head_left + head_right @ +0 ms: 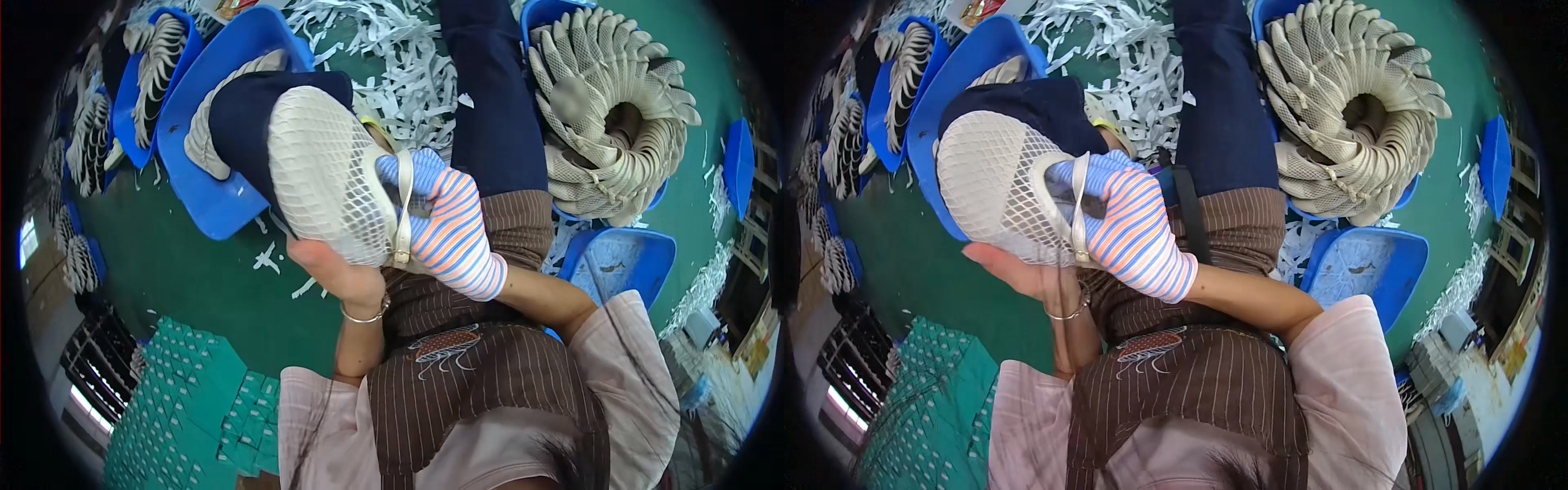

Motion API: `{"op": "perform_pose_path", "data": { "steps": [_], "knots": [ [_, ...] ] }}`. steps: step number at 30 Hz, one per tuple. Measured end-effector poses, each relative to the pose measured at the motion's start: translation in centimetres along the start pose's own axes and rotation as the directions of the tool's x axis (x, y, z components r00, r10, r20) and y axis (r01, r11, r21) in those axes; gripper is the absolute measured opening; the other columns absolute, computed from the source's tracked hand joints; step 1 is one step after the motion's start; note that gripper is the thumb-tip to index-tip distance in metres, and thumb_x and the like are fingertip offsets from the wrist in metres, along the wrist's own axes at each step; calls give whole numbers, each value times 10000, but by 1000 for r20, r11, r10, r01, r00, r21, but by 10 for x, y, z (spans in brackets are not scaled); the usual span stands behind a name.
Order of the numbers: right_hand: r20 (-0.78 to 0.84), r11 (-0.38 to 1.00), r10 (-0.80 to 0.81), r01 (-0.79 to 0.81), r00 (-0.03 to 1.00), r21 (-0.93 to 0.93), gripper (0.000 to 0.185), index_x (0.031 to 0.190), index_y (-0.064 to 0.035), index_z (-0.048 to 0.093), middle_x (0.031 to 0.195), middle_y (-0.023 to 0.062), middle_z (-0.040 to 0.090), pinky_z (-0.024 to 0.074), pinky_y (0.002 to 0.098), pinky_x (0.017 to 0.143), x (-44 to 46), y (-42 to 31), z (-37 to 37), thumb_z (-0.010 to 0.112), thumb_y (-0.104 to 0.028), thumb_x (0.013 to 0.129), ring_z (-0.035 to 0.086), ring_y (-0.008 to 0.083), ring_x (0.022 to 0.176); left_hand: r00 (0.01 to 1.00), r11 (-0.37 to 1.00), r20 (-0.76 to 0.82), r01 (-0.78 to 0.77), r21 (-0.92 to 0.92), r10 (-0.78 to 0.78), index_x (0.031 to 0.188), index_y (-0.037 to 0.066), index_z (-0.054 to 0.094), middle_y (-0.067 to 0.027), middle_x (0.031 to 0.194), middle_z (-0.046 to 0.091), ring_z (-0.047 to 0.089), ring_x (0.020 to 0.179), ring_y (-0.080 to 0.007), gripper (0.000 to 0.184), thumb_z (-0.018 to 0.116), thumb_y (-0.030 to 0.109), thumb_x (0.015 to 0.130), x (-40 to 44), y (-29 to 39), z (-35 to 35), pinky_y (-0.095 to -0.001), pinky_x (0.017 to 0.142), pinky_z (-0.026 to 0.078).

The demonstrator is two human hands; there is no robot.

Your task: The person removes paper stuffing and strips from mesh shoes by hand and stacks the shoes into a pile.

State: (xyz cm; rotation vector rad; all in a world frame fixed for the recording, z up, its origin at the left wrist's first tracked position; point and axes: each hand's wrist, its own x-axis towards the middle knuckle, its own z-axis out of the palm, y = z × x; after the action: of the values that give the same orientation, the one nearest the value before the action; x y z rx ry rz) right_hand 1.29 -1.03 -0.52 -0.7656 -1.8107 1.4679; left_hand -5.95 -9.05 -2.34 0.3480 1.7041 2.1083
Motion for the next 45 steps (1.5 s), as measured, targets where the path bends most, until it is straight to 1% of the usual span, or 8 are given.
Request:
{"op": "perform_pose_path", "data": {
  "steps": [6, 16, 21, 25, 30, 35, 40, 45],
  "knots": [
    [0, 887, 294, -273, 956, 372, 150, 888, 21, 667, 805, 84, 666, 474, 272, 659, 0, 12, 5, 653, -37, 751, 570, 169, 670, 980, 941, 141, -179, 286, 143, 1409, -61, 291, -221, 1425, 373, 467, 1246, -306, 1017, 302, 775, 830, -19, 2, 8, -397, 1044, 377],
    [80, 892, 307, -316, 948, 325, 152, 888, 17, 660, 739, 68, 645, 462, 251, 612, 1, 11, -4, 618, -7, 744, 530, 127, 618, 973, 923, 100, -231, 308, 209, 1407, -81, 272, -240, 1424, 360, 475, 1234, -334, 1068, 348, 793, 799, -34, -4, 16, -384, 1015, 412],
    [-17, 983, 130, -127, 991, 130, 131, 854, -3, 633, 688, 57, 612, 443, 256, 557, -1, 19, 3, 603, 6, 726, 513, 135, 586, 962, 910, 130, -270, 316, 240, 1413, -73, 264, -241, 1427, 353, 477, 1232, -328, 1034, 307, 776, 825, -24, -3, 19, -380, 1015, 412],
    [189, 967, -5, 52, 982, -248, 213, 892, -11, 626, 708, 36, 625, 429, 258, 497, 8, 10, -7, 572, 40, 692, 485, 138, 498, 968, 927, 119, -246, 284, 220, 1418, -61, 262, -223, 1434, 351, 484, 1228, -315, 997, 261, 758, 849, -20, -4, 13, -373, 1003, 420],
    [206, 866, -387, 431, 899, -253, 218, 838, -27, 607, 669, 59, 592, 389, 307, 433, 17, 26, -17, 576, 42, 634, 451, 214, 442, 978, 965, 150, -174, 197, 146, 1425, -22, 278, -186, 1424, 385, 496, 1216, -300, 915, 227, 717, 887, -22, -5, 6, -373, 994, 421],
    [383, 805, -432, 541, 817, -244, 134, 825, -45, 556, 720, 77, 586, 445, 341, 499, 29, 19, -26, 631, -51, 714, 527, 276, 521, 995, 940, -75, 31, -341, -61, 1415, 29, 325, -144, 1380, 455, 523, 1184, -263, 758, 249, 620, 947, -11, 11, 30, -358, 976, 426],
    [486, 863, -426, 504, 763, -35, 147, 749, -47, 575, 662, 39, 563, 394, 312, 464, 36, 18, -25, 616, 38, 636, 476, 231, 482, 975, 928, 35, 218, -301, -218, 1405, 118, 377, -98, 1378, 477, 525, 1193, -242, 607, 369, 532, 961, 8, 28, 24, -385, 1000, 419],
    [542, 883, -394, 469, 742, 1, 137, 735, -51, 565, 670, 36, 567, 400, 295, 480, 30, 23, -24, 631, 31, 646, 483, 233, 500, 937, 878, 55, 343, -334, -345, 1378, 89, 406, -93, 1337, 515, 562, 1138, -211, 568, 365, 487, 975, 11, 27, 18, -346, 954, 451]
  ]
}}
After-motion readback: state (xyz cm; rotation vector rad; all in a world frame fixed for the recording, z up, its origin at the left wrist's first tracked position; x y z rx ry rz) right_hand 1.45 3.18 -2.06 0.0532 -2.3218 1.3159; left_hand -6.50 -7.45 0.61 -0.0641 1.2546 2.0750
